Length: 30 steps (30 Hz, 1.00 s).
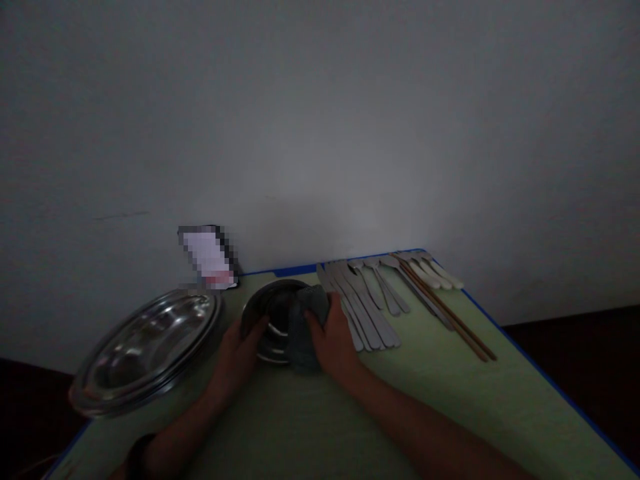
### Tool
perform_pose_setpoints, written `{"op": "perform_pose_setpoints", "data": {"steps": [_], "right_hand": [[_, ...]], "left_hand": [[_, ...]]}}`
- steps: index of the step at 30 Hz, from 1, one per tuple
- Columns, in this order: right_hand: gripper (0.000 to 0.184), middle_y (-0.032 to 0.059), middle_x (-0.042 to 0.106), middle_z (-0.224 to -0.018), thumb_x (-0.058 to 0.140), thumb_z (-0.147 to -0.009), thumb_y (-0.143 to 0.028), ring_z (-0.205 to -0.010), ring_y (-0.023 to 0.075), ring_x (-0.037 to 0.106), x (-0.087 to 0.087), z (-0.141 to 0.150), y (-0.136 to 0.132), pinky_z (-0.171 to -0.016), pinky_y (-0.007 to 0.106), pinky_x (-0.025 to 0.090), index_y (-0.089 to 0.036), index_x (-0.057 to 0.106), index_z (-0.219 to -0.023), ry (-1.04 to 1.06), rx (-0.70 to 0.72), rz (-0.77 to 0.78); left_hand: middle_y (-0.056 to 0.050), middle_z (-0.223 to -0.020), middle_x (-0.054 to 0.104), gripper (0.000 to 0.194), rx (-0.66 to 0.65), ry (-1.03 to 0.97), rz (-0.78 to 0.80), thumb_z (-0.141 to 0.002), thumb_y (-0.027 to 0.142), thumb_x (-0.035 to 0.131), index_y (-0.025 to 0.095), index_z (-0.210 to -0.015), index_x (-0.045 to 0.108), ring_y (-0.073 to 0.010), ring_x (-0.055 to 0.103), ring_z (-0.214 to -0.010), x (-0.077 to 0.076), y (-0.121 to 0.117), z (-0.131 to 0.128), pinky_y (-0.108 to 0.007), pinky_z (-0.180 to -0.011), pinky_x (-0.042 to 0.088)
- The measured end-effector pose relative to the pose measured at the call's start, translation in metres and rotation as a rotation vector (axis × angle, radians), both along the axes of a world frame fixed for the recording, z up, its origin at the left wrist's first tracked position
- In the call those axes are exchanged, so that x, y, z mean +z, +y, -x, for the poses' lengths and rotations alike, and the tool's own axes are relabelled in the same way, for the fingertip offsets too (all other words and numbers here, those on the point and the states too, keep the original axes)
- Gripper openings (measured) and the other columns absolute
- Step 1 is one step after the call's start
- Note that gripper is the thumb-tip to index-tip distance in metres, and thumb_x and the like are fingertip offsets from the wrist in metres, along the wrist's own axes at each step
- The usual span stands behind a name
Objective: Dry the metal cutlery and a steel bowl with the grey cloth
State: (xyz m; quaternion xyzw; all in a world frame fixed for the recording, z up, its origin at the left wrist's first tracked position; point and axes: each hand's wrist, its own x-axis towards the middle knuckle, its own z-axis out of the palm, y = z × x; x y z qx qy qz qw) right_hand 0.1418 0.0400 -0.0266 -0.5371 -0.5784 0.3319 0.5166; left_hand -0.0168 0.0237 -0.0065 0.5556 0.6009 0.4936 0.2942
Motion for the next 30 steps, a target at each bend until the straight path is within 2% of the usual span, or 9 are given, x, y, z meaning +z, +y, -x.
{"op": "perform_pose_setpoints", "data": {"steps": [4, 8, 13, 16, 19, 24, 30], "right_hand": [[0.028, 0.0076, 0.063, -0.093, 0.051, -0.078, -0.034, -0.085, 0.0223, 0.061, 0.001, -0.001, 0.0, -0.076, 0.035, 0.047, -0.02, 0.04, -0.099, -0.018, 0.036, 0.028], [0.027, 0.0067, 0.062, -0.092, 0.05, -0.08, -0.038, -0.084, 0.0218, 0.061, 0.004, -0.001, -0.003, -0.075, 0.035, 0.047, -0.021, 0.04, -0.098, -0.002, 0.011, -0.001], [0.025, 0.0067, 0.06, -0.091, 0.05, -0.078, -0.035, -0.082, 0.0217, 0.06, 0.004, -0.004, -0.001, -0.075, 0.036, 0.046, -0.021, 0.04, -0.095, -0.034, -0.016, 0.0], [0.026, 0.007, 0.06, -0.092, 0.051, -0.078, -0.035, -0.084, 0.022, 0.059, 0.003, -0.006, 0.001, -0.077, 0.036, 0.046, -0.02, 0.04, -0.097, -0.046, 0.008, 0.006], [0.026, 0.0061, 0.061, -0.09, 0.051, -0.079, -0.039, -0.082, 0.0221, 0.059, 0.003, -0.006, 0.001, -0.075, 0.036, 0.046, -0.021, 0.04, -0.096, -0.04, 0.017, 0.027], [0.025, 0.0058, 0.06, -0.089, 0.048, -0.081, -0.042, -0.082, 0.0218, 0.059, 0.005, -0.004, -0.002, -0.075, 0.035, 0.046, -0.021, 0.043, -0.093, -0.022, 0.009, 0.004], [0.036, 0.0108, 0.06, -0.108, 0.042, -0.085, -0.047, -0.103, 0.0229, 0.056, 0.002, 0.002, -0.003, -0.088, 0.037, 0.043, -0.018, 0.048, -0.106, 0.003, 0.036, -0.011]], "left_hand": [[-0.005, -0.088, 0.07, 0.025, -0.018, 0.054, -0.029, -0.075, 0.029, 0.054, 0.015, -0.094, 0.065, -0.0258, 0.064, -0.085, -0.003, 0.005, 0.003, -0.037, -0.077, 0.049], [-0.004, -0.092, 0.07, 0.026, -0.012, 0.007, -0.061, -0.078, 0.027, 0.052, 0.016, -0.099, 0.062, -0.0235, 0.064, -0.086, 0.001, -0.001, 0.0, -0.034, -0.076, 0.049], [-0.002, -0.086, 0.069, 0.022, -0.128, 0.088, -0.018, -0.077, 0.023, 0.052, 0.017, -0.096, 0.061, -0.0218, 0.063, -0.082, 0.003, -0.001, 0.002, -0.031, -0.072, 0.049], [-0.002, -0.088, 0.067, 0.025, -0.129, 0.091, -0.024, -0.077, 0.024, 0.053, 0.017, -0.101, 0.057, -0.0212, 0.063, -0.082, 0.001, 0.003, 0.005, -0.031, -0.071, 0.049], [-0.003, -0.094, 0.068, 0.029, -0.12, 0.02, -0.015, -0.079, 0.028, 0.053, 0.018, -0.105, 0.059, -0.0224, 0.063, -0.09, 0.0, 0.004, 0.006, -0.033, -0.079, 0.048], [-0.005, -0.093, 0.071, 0.03, -0.078, -0.232, 0.103, -0.075, 0.037, 0.056, 0.016, -0.093, 0.067, -0.0292, 0.062, -0.097, -0.002, 0.0, 0.006, -0.039, -0.086, 0.046], [-0.006, -0.101, 0.07, 0.043, 0.053, -0.416, 0.084, -0.069, 0.038, 0.065, 0.016, -0.106, 0.064, -0.0295, 0.059, -0.106, -0.013, -0.002, 0.002, -0.04, -0.092, 0.043]]}}
